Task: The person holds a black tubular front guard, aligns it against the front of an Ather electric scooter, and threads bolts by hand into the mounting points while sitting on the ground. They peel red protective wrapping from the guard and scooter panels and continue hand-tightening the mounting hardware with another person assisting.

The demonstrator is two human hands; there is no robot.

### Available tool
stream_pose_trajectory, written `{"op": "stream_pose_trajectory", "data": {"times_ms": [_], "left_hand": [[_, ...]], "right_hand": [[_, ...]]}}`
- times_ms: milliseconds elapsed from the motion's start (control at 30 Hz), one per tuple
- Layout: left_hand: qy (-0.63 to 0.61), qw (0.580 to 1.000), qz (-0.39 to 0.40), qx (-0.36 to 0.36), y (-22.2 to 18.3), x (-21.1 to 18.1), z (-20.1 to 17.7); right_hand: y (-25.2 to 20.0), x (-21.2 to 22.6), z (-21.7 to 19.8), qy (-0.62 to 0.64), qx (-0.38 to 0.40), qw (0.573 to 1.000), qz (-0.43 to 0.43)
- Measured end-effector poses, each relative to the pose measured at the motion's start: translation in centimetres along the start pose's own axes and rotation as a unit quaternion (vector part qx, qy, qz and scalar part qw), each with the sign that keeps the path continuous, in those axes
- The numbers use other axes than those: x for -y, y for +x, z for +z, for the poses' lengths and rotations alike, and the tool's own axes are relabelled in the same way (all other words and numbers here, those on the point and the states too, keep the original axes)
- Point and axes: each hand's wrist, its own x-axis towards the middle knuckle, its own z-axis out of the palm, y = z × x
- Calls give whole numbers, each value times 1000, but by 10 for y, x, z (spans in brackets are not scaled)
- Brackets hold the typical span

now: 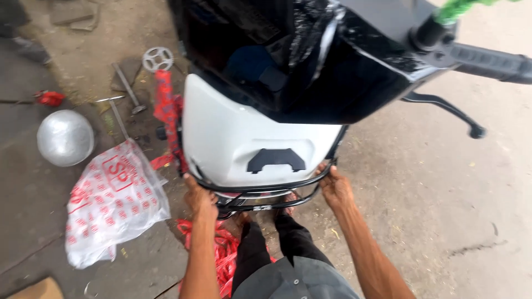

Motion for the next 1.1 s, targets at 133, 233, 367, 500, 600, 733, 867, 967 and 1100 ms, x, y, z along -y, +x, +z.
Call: {"op": "stream_pose_trajectory", "data": {"times_ms": [133, 233, 367, 500, 600, 733, 867, 967, 1100], "left_hand": [[-10, 1000, 6, 22, 10, 4, -2], [-44, 999, 4, 20, 13, 14, -4], [-134, 988, 41, 66, -3, 21, -7], [-165, 978, 45, 117, -15, 18, -4], [-174, 976, 34, 129, -17, 17, -4], [-179, 974, 16, 139, -22, 14, 0], [-182, 973, 12, 138, -27, 3, 12], [-177, 974, 2, 140, -33, -4, 20], [-150, 981, 8, 121, -44, -17, 22]], "right_hand": [[30, 2, -20, -17, 58, 998, -13], [27, 12, -13, -46, 10, 999, -8], [19, 17, -2, -14, -19, 999, 22], [22, 23, 0, 17, -76, 996, 44], [33, 27, -4, 2, -83, 996, 45], [28, 33, -3, -13, -94, 995, 32], [36, 40, 4, 16, -99, 994, 36], [49, 47, 3, 27, -80, 995, 44], [57, 49, 1, 9, -102, 994, 50]]}}
